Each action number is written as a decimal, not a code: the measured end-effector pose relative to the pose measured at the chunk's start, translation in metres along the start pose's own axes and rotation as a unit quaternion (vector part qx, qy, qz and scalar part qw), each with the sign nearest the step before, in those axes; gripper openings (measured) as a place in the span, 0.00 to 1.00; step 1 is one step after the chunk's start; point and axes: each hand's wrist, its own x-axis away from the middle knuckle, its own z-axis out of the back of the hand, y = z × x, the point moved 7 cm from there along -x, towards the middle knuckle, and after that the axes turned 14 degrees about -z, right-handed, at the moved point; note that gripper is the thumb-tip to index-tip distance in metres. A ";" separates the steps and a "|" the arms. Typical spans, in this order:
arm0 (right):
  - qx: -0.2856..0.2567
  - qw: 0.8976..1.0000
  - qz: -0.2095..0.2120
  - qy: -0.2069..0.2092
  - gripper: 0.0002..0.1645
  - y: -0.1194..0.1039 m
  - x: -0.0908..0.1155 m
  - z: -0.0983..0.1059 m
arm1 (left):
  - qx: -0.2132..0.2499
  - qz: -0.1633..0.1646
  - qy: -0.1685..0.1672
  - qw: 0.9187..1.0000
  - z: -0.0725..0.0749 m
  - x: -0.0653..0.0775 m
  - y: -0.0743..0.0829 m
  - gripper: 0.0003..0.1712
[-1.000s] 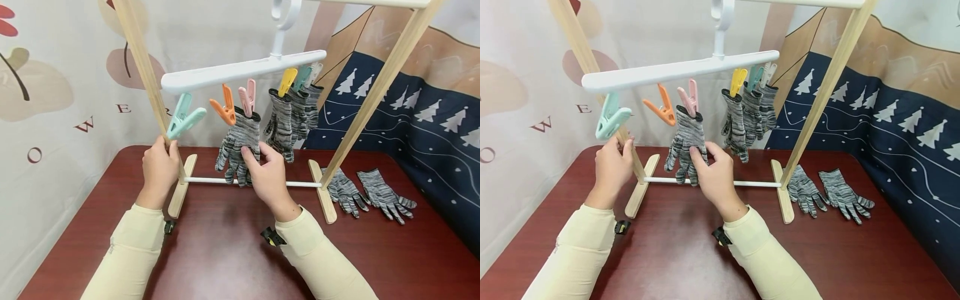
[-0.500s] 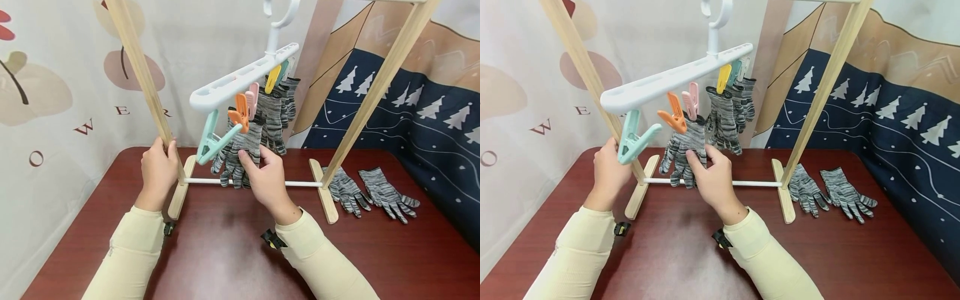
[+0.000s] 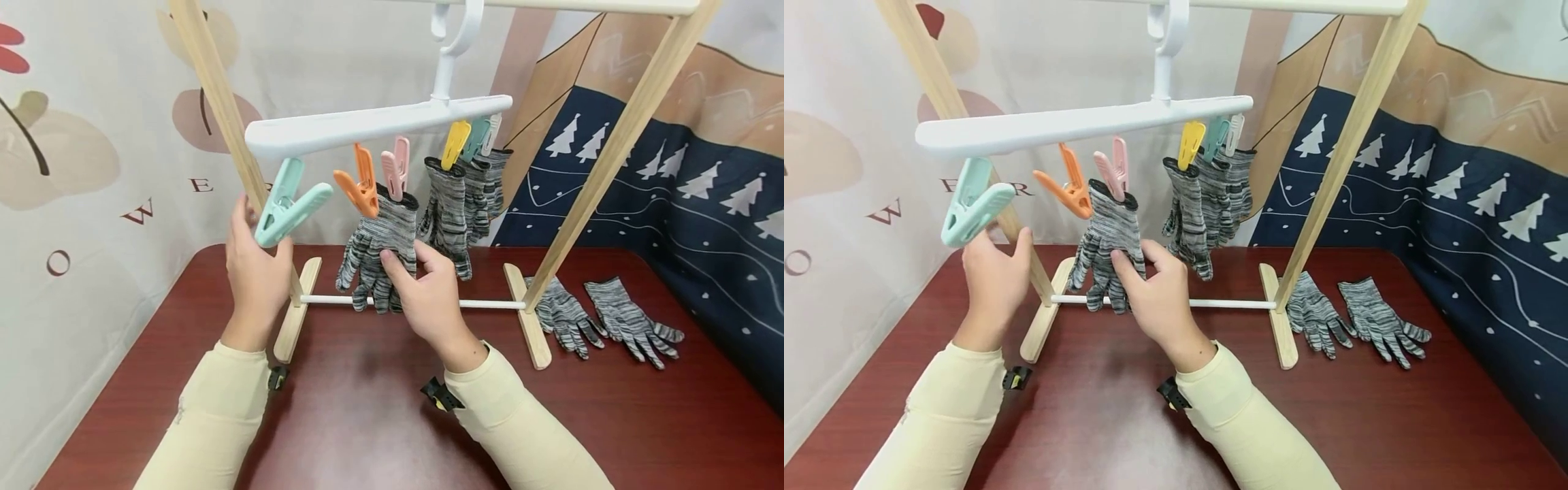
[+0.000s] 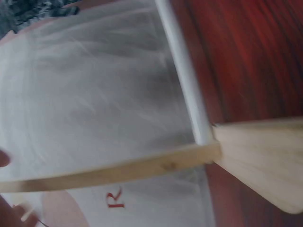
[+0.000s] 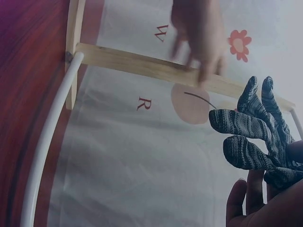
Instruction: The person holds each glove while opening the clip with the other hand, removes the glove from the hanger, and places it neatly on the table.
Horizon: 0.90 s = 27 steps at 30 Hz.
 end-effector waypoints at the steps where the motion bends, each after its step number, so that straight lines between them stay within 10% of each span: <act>1: 0.001 1.000 0.000 -0.001 0.11 -0.001 0.000 0.000 | 0.022 -0.026 0.044 0.998 0.007 -0.002 0.007 0.39; 4: 0.001 1.000 -0.005 -0.002 0.11 -0.002 0.002 -0.001 | 0.078 -0.103 0.138 0.982 0.024 -0.002 0.036 0.30; 7: -0.003 1.000 -0.012 -0.006 0.10 -0.001 0.005 0.000 | 0.140 -0.136 0.149 0.969 0.031 0.002 0.066 0.18; 18: -0.009 1.000 -0.019 -0.019 0.10 -0.001 0.008 -0.001 | 0.267 -0.145 -0.105 0.947 -0.019 -0.016 0.126 0.34; 27: -0.001 0.999 -0.014 -0.033 0.12 -0.002 0.008 -0.005 | 0.382 -0.179 -0.176 0.889 -0.033 -0.038 0.161 0.19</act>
